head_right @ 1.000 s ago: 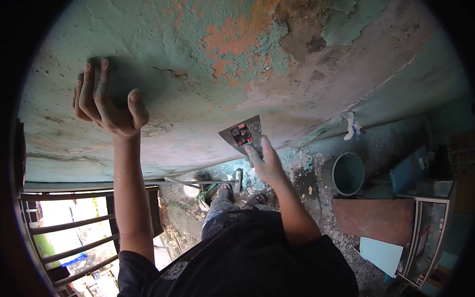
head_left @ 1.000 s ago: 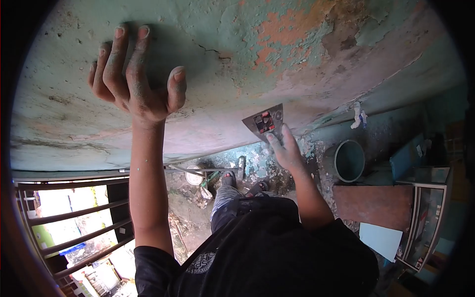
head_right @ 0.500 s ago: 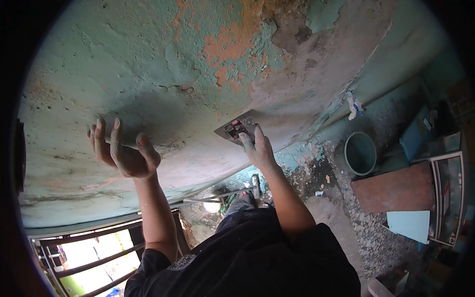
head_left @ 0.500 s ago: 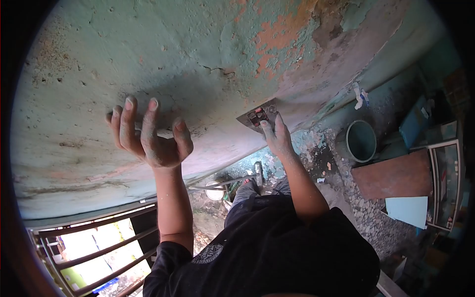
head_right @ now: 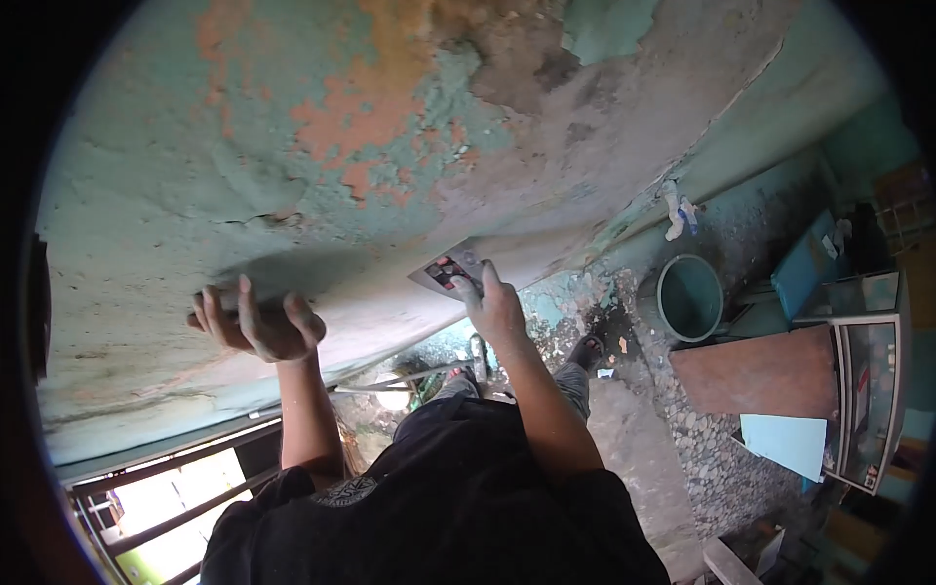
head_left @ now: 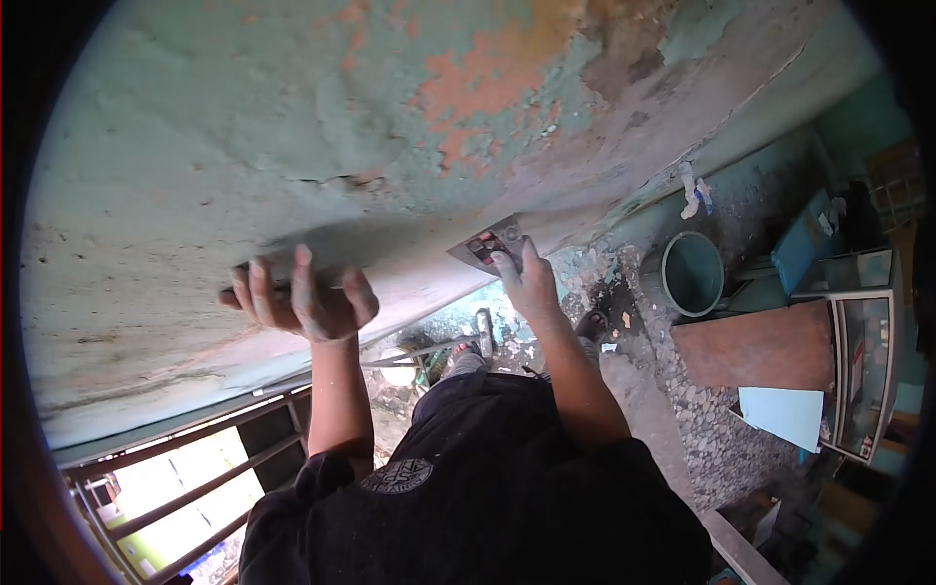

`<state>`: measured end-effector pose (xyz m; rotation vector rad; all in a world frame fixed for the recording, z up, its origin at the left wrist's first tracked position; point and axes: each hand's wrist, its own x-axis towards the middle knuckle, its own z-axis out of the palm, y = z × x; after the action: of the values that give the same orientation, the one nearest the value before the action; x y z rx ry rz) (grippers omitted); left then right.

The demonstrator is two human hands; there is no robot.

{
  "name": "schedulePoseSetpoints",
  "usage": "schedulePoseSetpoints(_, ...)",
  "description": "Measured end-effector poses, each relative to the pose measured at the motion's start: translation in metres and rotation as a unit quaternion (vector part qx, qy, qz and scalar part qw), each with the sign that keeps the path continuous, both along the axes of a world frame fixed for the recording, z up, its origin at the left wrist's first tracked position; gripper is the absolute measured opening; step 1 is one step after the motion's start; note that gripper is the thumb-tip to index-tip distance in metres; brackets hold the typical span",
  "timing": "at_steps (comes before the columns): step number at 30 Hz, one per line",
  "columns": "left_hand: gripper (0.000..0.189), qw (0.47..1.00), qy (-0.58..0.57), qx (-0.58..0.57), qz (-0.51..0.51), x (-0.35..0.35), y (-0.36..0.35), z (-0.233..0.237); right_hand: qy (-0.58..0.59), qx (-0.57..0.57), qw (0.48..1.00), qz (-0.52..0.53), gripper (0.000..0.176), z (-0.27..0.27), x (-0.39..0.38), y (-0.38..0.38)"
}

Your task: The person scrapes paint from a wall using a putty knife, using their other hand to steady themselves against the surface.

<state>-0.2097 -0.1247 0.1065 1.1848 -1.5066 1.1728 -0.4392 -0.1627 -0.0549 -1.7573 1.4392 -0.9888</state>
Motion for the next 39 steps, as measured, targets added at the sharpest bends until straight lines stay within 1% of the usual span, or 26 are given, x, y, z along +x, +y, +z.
schedulePoseSetpoints(2,0.043,1.000,0.006,-0.012,0.013,-0.002,-0.002,0.000,-0.107,-0.037,0.993,0.027,0.049,-0.007,0.008,-0.003)
schedulePoseSetpoints(4,0.045,1.000,-0.013,-0.008,0.018,-0.002,-0.004,0.003,-0.065,-0.056,0.994,0.065,0.047,0.001,0.018,-0.009)
schedulePoseSetpoints(5,0.045,1.000,-0.013,-0.003,0.020,-0.006,-0.005,0.002,-0.086,-0.114,0.987,0.075,0.047,0.011,0.024,-0.012)
schedulePoseSetpoints(6,0.046,1.000,-0.011,-0.001,0.027,-0.006,-0.004,0.002,-0.013,-0.125,0.988,0.095,0.045,0.039,0.023,-0.015)
schedulePoseSetpoints(8,0.047,0.999,-0.014,-0.005,0.039,-0.002,-0.002,0.004,-0.033,-0.128,0.985,0.109,0.043,0.045,0.026,-0.018)
schedulePoseSetpoints(10,0.047,1.000,-0.011,-0.001,0.025,0.002,-0.003,0.000,-0.009,-0.100,0.992,0.078,0.043,0.042,0.009,-0.017)
schedulePoseSetpoints(11,0.046,1.000,-0.010,-0.007,0.023,0.002,-0.004,-0.001,0.003,-0.105,0.994,0.044,0.044,0.027,-0.007,-0.019)
schedulePoseSetpoints(12,0.046,1.000,-0.006,-0.009,0.022,0.002,-0.006,0.000,-0.047,-0.080,0.996,0.018,0.044,-0.030,-0.024,-0.033)
schedulePoseSetpoints(13,0.046,1.000,-0.012,-0.008,0.025,0.001,-0.006,0.000,-0.041,-0.027,0.999,-0.018,0.044,-0.014,-0.046,-0.033)
schedulePoseSetpoints(15,0.047,0.999,-0.019,-0.005,0.030,0.002,-0.003,-0.001,0.023,-0.026,0.998,-0.049,0.046,-0.016,-0.078,-0.046)
schedulePoseSetpoints(16,0.047,0.999,-0.016,-0.001,0.034,0.001,-0.004,-0.001,0.040,-0.070,0.995,-0.052,0.048,-0.013,-0.088,-0.056)
schedulePoseSetpoints(18,0.048,0.999,-0.009,-0.015,0.029,-0.001,-0.005,-0.002,0.125,-0.079,0.989,-0.011,0.052,0.001,-0.097,-0.073)
schedulePoseSetpoints(19,0.049,0.999,-0.010,-0.013,0.036,-0.001,-0.005,-0.001,0.127,-0.077,0.989,-0.011,0.052,0.008,-0.094,-0.071)
schedulePoseSetpoints(21,0.049,0.999,-0.019,-0.025,0.044,-0.002,-0.007,0.001,0.177,-0.136,0.975,0.003,0.055,0.021,-0.086,-0.066)
schedulePoseSetpoints(22,0.050,0.997,-0.032,-0.035,0.053,-0.003,-0.007,0.001,0.179,-0.132,0.975,0.005,0.055,0.029,-0.090,-0.067)
schedulePoseSetpoints(24,0.050,0.998,-0.030,-0.026,0.048,-0.004,-0.006,-0.002,0.231,-0.146,0.962,0.018,0.058,0.041,-0.101,-0.073)
schedulePoseSetpoints(25,0.051,0.998,-0.027,-0.024,0.046,-0.002,-0.006,-0.002,0.284,-0.171,0.944,-0.002,0.058,0.038,-0.111,-0.079)
schedulePoseSetpoints(28,0.052,0.998,-0.022,-0.026,0.044,0.000,-0.007,0.000,0.286,-0.207,0.935,0.024,0.057,0.049,-0.115,-0.092)
schedulePoseSetpoints(29,0.052,0.999,-0.018,-0.027,0.038,-0.002,-0.007,-0.001,0.312,-0.118,0.942,0.038,0.057,0.063,-0.110,-0.084)
schedulePoseSetpoints(30,0.052,0.999,-0.017,-0.025,0.037,-0.003,-0.007,-0.002,0.314,-0.116,0.942,0.038,0.057,0.063,-0.104,-0.081)
schedulePoseSetpoints(32,0.053,0.998,-0.018,-0.025,0.058,-0.001,-0.006,-0.002,0.288,-0.170,0.941,0.058,0.056,0.062,-0.098,-0.076)
schedulePoseSetpoints(34,0.053,0.998,-0.023,-0.020,0.056,0.000,-0.006,-0.001,0.276,-0.161,0.946,0.060,0.051,0.051,-0.102,-0.074)
schedulePoseSetpoints(36,0.054,0.998,-0.036,-0.013,0.054,0.001,-0.005,-0.001,0.158,-0.085,0.981,0.078,0.048,0.017,-0.106,-0.070)
schedulePoseSetpoints(37,0.054,0.998,-0.037,-0.013,0.056,0.001,-0.005,-0.001,0.044,-0.028,0.995,0.079,0.044,0.014,-0.092,-0.060)
schedulePoseSetpoints(38,0.054,0.998,-0.038,-0.012,0.058,0.001,-0.005,-0.001,-0.027,0.033,0.997,0.063,0.040,0.015,-0.081,-0.041)
schedulePoseSetpoints(39,0.055,0.998,-0.036,-0.014,0.057,0.000,-0.006,-0.001,-0.070,0.052,0.995,0.053,0.035,0.001,-0.066,-0.024)
